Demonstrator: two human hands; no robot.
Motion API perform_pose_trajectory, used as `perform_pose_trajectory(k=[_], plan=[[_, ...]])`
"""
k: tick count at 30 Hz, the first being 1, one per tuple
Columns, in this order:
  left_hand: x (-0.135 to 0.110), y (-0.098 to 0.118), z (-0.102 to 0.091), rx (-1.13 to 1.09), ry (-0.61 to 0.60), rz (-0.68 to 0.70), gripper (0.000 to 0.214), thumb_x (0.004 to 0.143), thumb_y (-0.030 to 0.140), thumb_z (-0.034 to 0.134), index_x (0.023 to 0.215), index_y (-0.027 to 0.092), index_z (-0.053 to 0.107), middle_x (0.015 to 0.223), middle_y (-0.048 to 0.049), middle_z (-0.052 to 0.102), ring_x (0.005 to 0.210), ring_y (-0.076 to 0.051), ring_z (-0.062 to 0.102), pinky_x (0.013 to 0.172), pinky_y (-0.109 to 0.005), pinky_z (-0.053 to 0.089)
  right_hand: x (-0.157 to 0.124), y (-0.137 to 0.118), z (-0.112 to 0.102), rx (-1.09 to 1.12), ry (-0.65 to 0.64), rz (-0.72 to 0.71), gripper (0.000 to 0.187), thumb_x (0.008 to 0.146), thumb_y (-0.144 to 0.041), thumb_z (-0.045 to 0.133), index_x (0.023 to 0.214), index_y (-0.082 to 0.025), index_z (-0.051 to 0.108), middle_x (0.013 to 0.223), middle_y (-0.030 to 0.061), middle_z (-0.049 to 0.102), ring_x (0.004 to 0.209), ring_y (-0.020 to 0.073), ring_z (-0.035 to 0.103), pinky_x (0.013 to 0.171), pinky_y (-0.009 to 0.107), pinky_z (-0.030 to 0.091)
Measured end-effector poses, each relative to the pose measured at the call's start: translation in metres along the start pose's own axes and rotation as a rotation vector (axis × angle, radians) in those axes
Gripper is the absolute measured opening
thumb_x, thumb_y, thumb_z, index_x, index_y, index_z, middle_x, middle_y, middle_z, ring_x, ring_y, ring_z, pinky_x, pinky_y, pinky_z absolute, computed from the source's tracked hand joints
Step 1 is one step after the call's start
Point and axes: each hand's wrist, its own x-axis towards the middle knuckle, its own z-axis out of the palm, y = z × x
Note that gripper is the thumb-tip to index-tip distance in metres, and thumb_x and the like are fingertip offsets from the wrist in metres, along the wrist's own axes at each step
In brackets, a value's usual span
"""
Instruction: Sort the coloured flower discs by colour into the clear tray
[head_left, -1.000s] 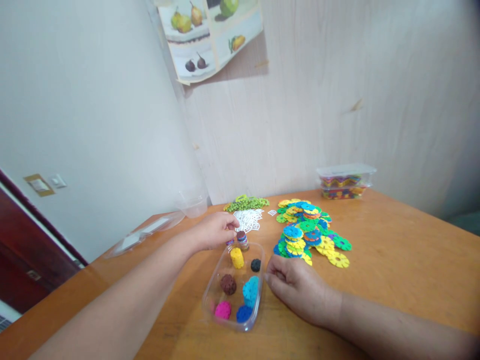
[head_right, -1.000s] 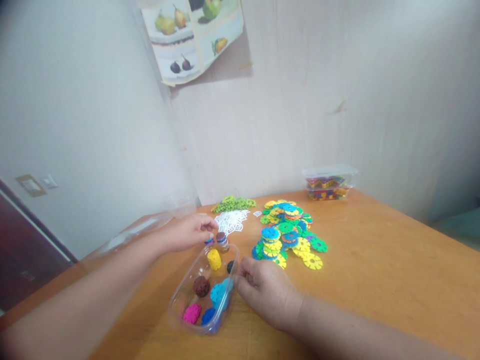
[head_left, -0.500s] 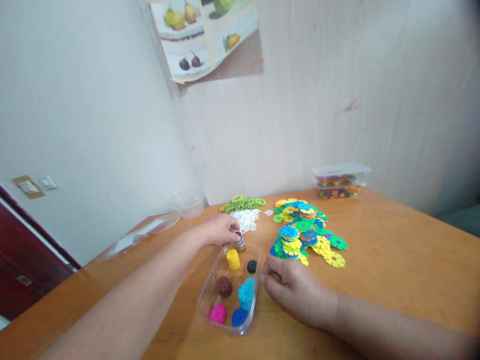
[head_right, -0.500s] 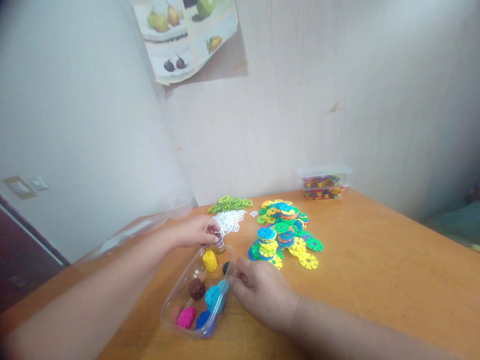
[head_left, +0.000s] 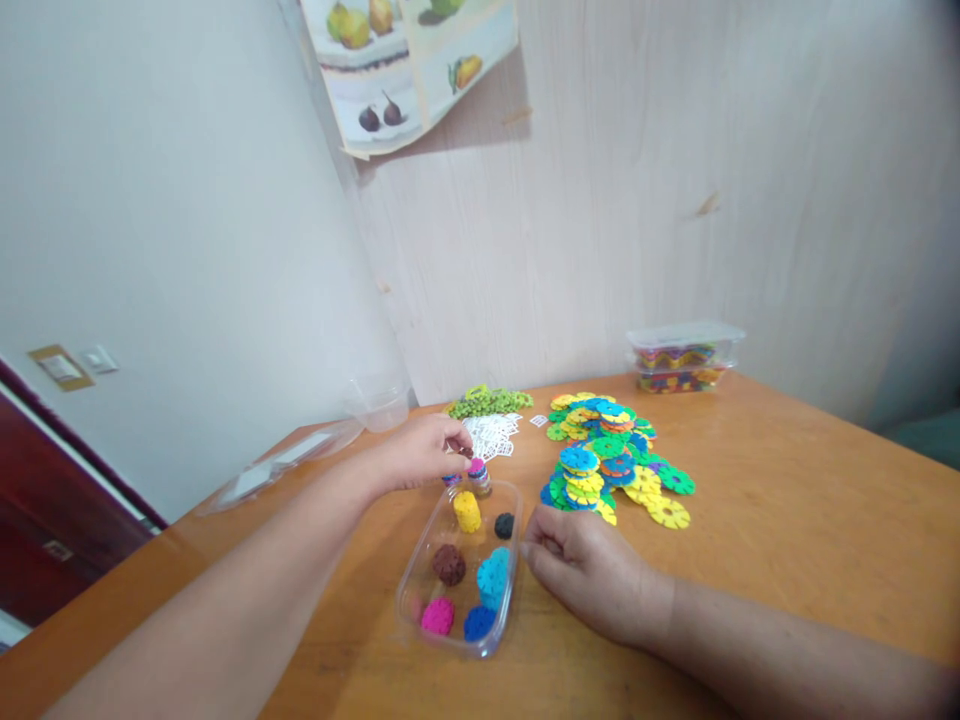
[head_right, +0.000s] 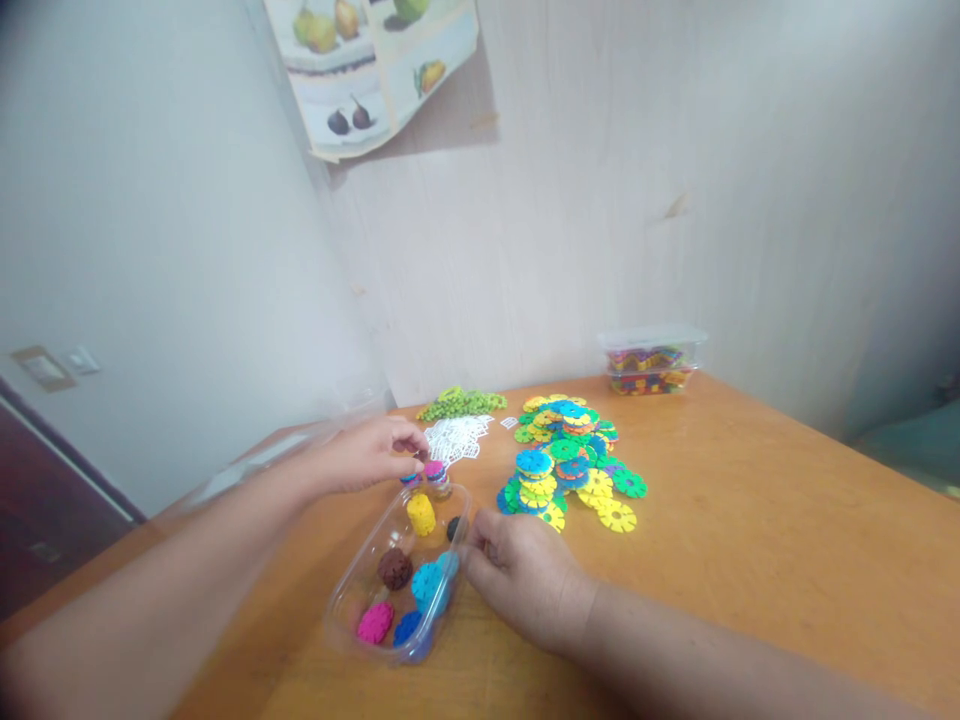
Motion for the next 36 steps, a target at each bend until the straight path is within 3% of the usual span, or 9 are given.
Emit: perform_pose_trajectory(k=[5, 12, 22, 29, 36], plan=[[-0.044, 0.021, -0.007, 0.16, 0.033, 0.087, 0.025, 0.079, 0.037, 0.061, 0.097, 0.023, 0.071, 0.096, -0.0032, 0.063, 0.094, -0.018, 0.055, 0.083, -0.029, 0.041, -0.001, -0.001, 0.0, 0.01, 0.003, 0.006, 0.016, 0.087, -0.028, 0.048, 0.077, -0.02, 0.057, 0.069, -0.0006, 0.063, 0.061, 0.0123, 0.053, 0.054, 0.023, 0.035], [-0.077, 0.025, 0.012, 0.147, -0.017, 0.074, 0.016, 0.075, 0.033, 0.067, 0.09, 0.028, 0.072, 0.108, -0.0027, 0.059, 0.109, -0.023, 0.047, 0.094, -0.035, 0.037, 0.0, 0.0, 0.0, -0.019, -0.004, -0.001, 0.019, 0.088, -0.03, 0.047, 0.072, -0.02, 0.052, 0.065, -0.0023, 0.057, 0.059, 0.0117, 0.05, 0.053, 0.023, 0.033], [-0.083, 0.018, 0.023, 0.137, -0.069, 0.032, 0.022, 0.067, 0.024, 0.071, 0.088, 0.032, 0.072, 0.126, -0.0027, 0.051, 0.126, -0.029, 0.037, 0.104, -0.044, 0.032, 0.001, 0.002, 0.001, -0.016, -0.001, -0.01, 0.017, 0.086, -0.026, 0.047, 0.071, -0.02, 0.049, 0.063, -0.0025, 0.055, 0.058, 0.0113, 0.047, 0.053, 0.023, 0.032], [-0.081, 0.017, 0.019, 0.122, -0.069, 0.034, 0.023, 0.07, 0.027, 0.07, 0.093, 0.028, 0.07, 0.126, -0.0031, 0.053, 0.123, -0.027, 0.041, 0.103, -0.04, 0.034, 0.0, 0.002, 0.002, -0.022, 0.002, -0.012, 0.018, 0.087, -0.028, 0.047, 0.072, -0.02, 0.051, 0.064, -0.0022, 0.056, 0.058, 0.0117, 0.049, 0.053, 0.023, 0.033], [-0.058, 0.008, 0.005, 0.14, 0.106, 0.054, 0.02, 0.083, 0.035, 0.057, 0.095, 0.023, 0.069, 0.106, -0.0036, 0.061, 0.107, -0.02, 0.052, 0.097, -0.034, 0.038, 0.0, 0.001, 0.001, -0.008, 0.001, -0.006, 0.018, 0.088, -0.029, 0.047, 0.074, -0.02, 0.054, 0.067, -0.0013, 0.06, 0.06, 0.0122, 0.051, 0.054, 0.023, 0.034]])
